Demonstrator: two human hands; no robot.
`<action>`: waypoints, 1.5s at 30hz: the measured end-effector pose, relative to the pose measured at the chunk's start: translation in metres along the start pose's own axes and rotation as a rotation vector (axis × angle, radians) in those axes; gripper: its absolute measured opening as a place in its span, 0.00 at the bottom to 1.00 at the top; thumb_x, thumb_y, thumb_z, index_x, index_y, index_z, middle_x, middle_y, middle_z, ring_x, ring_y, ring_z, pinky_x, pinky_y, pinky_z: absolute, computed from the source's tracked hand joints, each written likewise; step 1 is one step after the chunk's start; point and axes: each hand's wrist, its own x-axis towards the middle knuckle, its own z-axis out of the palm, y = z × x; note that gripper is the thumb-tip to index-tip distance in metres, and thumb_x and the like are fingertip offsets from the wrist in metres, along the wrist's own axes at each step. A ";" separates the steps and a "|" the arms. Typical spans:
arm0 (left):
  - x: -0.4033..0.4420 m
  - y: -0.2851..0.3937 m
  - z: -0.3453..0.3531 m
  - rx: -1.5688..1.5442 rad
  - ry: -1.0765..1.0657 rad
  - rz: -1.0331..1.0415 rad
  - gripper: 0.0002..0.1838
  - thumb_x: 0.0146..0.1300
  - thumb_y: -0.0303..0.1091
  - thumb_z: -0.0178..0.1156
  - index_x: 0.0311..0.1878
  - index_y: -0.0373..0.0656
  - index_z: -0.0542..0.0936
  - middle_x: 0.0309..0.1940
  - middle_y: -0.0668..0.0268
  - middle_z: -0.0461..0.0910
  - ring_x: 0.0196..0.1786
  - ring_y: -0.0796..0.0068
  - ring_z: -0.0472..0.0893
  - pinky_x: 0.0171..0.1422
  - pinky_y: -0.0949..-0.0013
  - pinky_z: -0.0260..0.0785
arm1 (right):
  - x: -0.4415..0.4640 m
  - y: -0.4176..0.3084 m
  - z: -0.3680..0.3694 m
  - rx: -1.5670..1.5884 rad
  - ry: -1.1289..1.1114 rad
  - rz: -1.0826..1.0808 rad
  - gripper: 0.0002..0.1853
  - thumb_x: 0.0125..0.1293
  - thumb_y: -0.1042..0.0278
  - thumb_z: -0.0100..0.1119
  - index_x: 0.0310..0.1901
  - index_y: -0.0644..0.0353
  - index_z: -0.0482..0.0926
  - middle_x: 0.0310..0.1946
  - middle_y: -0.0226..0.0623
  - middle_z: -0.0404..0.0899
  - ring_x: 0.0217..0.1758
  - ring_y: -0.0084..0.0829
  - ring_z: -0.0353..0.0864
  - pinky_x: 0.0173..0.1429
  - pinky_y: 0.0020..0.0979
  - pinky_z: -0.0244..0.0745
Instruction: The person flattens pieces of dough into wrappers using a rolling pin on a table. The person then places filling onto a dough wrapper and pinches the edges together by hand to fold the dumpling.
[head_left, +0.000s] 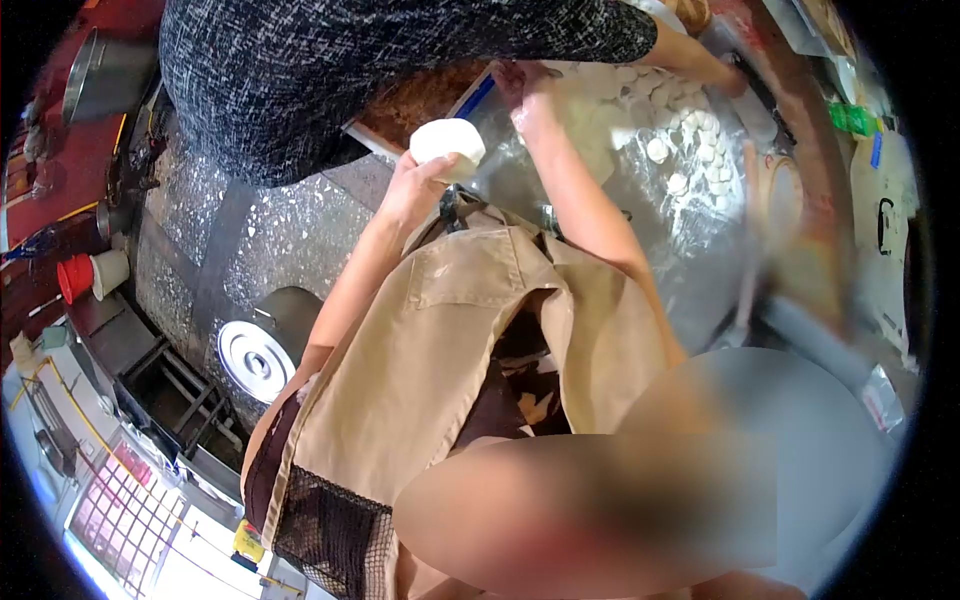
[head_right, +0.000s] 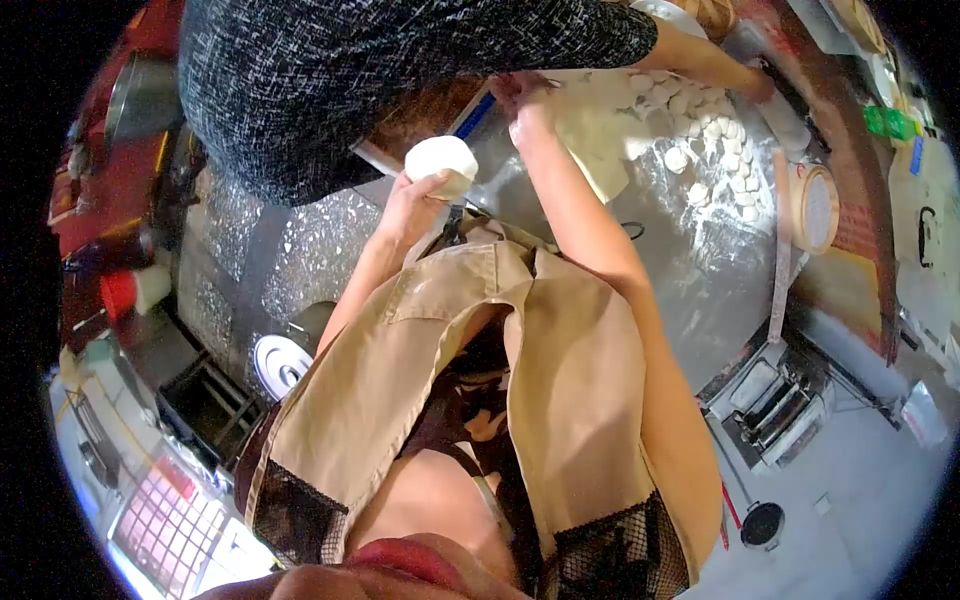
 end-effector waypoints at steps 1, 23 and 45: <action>0.000 -0.003 -0.001 -0.069 -0.066 -0.043 0.21 0.56 0.27 0.60 0.53 0.34 0.70 0.47 0.60 0.77 0.50 0.67 0.77 0.57 0.63 0.68 | -0.003 0.000 -0.003 -0.003 0.001 0.011 0.08 0.66 0.68 0.48 0.40 0.63 0.74 0.35 0.41 0.79 0.39 0.33 0.79 0.44 0.33 0.80; -0.020 -0.018 -0.014 0.073 0.080 -0.112 0.17 0.60 0.31 0.59 0.51 0.34 0.73 0.45 0.63 0.78 0.48 0.74 0.77 0.54 0.71 0.67 | -0.054 -0.007 0.023 -1.448 -0.794 -1.054 0.07 0.54 0.71 0.60 0.35 0.52 0.83 0.32 0.31 0.82 0.41 0.36 0.76 0.50 0.33 0.70; -0.035 -0.021 -0.034 -0.199 0.239 -0.156 0.18 0.61 0.28 0.55 0.53 0.31 0.70 0.48 0.58 0.76 0.51 0.66 0.76 0.57 0.65 0.69 | -0.015 -0.047 0.024 -1.503 -0.860 -0.364 0.08 0.59 0.61 0.59 0.37 0.51 0.84 0.37 0.33 0.80 0.44 0.30 0.77 0.52 0.29 0.70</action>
